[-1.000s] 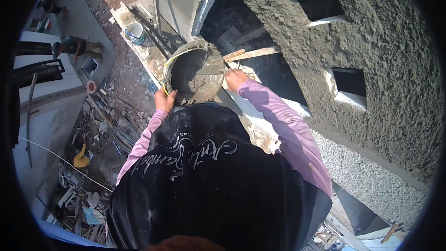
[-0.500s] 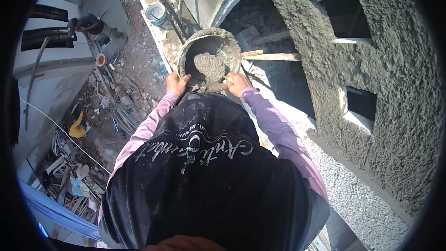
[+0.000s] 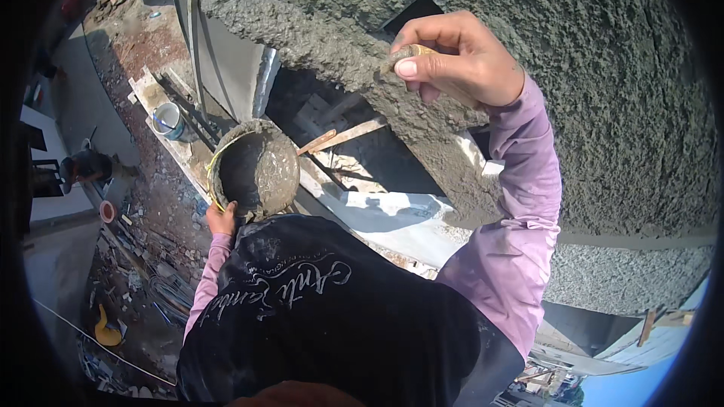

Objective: The person scoops mortar from a bucket with a trowel and applies it to the surface of a wall. They repeatedly load the trowel and spread the material onto the masonry, occasionally pouring water from a cup into the bucket to mix the substance.

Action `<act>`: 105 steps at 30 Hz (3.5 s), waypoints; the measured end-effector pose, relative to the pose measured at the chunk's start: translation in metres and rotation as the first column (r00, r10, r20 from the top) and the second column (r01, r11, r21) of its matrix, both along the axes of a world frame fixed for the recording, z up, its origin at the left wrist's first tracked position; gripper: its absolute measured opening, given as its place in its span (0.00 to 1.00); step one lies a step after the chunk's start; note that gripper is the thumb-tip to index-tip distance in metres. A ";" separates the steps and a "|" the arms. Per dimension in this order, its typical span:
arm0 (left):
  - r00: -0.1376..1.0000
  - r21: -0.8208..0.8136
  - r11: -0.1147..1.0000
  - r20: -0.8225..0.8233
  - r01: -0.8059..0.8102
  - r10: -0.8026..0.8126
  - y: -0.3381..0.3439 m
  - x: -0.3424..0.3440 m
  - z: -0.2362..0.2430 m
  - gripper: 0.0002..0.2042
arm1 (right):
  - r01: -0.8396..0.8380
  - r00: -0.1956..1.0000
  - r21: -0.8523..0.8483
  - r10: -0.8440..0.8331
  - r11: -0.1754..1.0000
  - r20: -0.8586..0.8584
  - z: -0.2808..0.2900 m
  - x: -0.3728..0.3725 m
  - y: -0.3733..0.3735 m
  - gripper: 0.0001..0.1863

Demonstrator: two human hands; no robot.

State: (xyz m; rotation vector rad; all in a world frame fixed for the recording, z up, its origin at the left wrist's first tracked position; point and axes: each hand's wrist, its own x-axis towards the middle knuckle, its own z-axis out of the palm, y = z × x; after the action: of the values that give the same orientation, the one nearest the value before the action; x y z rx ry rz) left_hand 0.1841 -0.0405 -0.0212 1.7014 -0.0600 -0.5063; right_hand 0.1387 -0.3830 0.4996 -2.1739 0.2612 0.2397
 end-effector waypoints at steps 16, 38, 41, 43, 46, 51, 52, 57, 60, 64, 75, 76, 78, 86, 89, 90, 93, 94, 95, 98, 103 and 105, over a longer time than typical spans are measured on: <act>0.996 0.122 0.992 0.082 0.032 -0.042 -0.008 -0.003 0.022 0.11 | 0.034 0.984 -0.775 -0.159 0.631 -0.086 -0.068 -0.024 -0.046 0.15; 0.972 0.315 0.932 0.091 0.179 -0.217 -0.010 -0.004 0.036 0.14 | -0.031 0.972 -0.152 -0.006 0.988 -0.236 -0.524 -0.076 0.126 0.18; 0.975 0.319 0.934 0.095 0.162 -0.202 -0.010 -0.002 0.036 0.12 | 0.027 0.987 -0.065 -0.036 0.998 -0.154 -0.523 -0.087 0.114 0.18; 0.993 0.226 0.967 -0.028 0.114 -0.110 -0.008 0.003 0.043 0.12 | 0.037 0.995 -0.068 -0.044 0.997 -0.091 -0.508 -0.085 0.110 0.18; 0.997 0.182 0.982 -0.068 0.054 -0.042 -0.005 0.007 0.028 0.11 | -0.061 0.980 -0.253 0.009 0.965 -0.199 -0.464 -0.063 0.096 0.15; 0.997 0.084 0.996 -0.064 -0.035 0.041 -0.001 0.007 0.007 0.13 | -0.129 0.985 -0.368 0.162 0.921 0.059 -0.326 -0.025 0.060 0.15; 0.998 0.109 0.992 0.003 -0.062 0.062 0.000 0.007 0.010 0.11 | -0.131 0.976 -0.376 0.185 0.917 0.111 -0.291 -0.014 0.053 0.15; 0.989 0.081 0.986 -0.005 -0.146 0.147 0.009 0.008 -0.010 0.08 | -0.303 0.919 -0.419 0.379 0.856 0.110 -0.083 0.037 0.041 0.13; 0.992 0.121 0.985 -0.019 -0.123 0.126 0.011 0.011 -0.008 0.08 | -0.269 0.959 -0.107 0.276 0.957 0.058 -0.004 0.057 0.021 0.12; 0.988 -0.067 0.986 0.005 -0.152 0.152 -0.004 0.011 0.002 0.08 | -0.172 0.984 0.162 0.175 0.972 -0.005 0.026 0.082 -0.063 0.13; 0.999 0.175 0.984 0.040 0.008 -0.015 -0.001 0.003 0.022 0.13 | 0.475 0.876 -0.654 -0.387 0.589 0.288 0.024 -0.023 -0.076 0.14; 0.997 0.170 0.985 0.072 -0.021 0.009 0.002 -0.003 0.015 0.13 | 0.244 0.969 -0.772 -0.174 0.587 0.174 -0.026 -0.016 -0.069 0.14; 0.994 0.231 0.973 0.096 0.030 -0.053 -0.002 0.003 0.015 0.12 | 0.003 0.975 -0.719 -0.160 0.695 -0.151 -0.139 -0.013 -0.027 0.15; 0.960 0.369 0.917 0.163 0.154 -0.227 -0.023 0.013 0.023 0.13 | -0.345 0.936 -0.693 0.177 0.633 -0.304 -0.493 -0.045 0.127 0.12; 0.967 0.322 0.937 0.163 0.134 -0.194 -0.015 0.000 0.027 0.13 | -0.401 0.850 -0.722 0.522 0.564 -0.064 -0.483 -0.083 0.076 0.20; 0.961 0.360 0.920 0.163 0.155 -0.225 -0.016 0.000 0.025 0.13 | -0.354 0.840 -0.762 0.543 0.543 -0.004 -0.475 -0.089 0.054 0.19; 0.960 0.392 0.905 0.147 0.165 -0.239 -0.011 -0.005 0.039 0.14 | -0.318 0.941 -0.755 0.290 0.573 -0.176 -0.474 -0.070 0.022 0.16; 0.960 0.393 0.905 0.148 0.164 -0.238 -0.012 -0.007 0.038 0.14 | -0.354 0.931 -0.655 0.188 0.667 -0.312 -0.478 -0.061 0.030 0.15; 0.966 0.361 0.919 0.133 0.159 -0.220 -0.011 -0.011 0.037 0.14 | -0.364 0.886 -0.545 0.101 0.755 -0.452 -0.486 -0.050 0.046 0.15; 0.963 0.356 0.915 0.115 0.190 -0.245 -0.012 -0.008 0.038 0.14 | -0.258 0.916 -0.327 0.123 0.909 -0.381 -0.514 -0.059 0.113 0.19; 0.971 0.317 0.933 0.107 0.172 -0.215 -0.001 -0.008 0.034 0.13 | 0.032 0.926 0.056 -0.008 0.998 -0.378 -0.490 -0.081 0.113 0.19; 0.988 0.257 0.959 0.067 0.118 -0.139 -0.004 -0.001 0.031 0.12 | 0.116 0.921 0.140 -0.054 0.983 -0.385 -0.484 -0.082 0.105 0.17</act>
State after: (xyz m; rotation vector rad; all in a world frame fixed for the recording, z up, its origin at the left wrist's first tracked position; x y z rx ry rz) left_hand 0.1835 -0.0447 0.0099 1.9779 -0.1747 -0.5574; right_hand 0.0566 -0.2776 0.0153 -1.9381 0.5365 0.6149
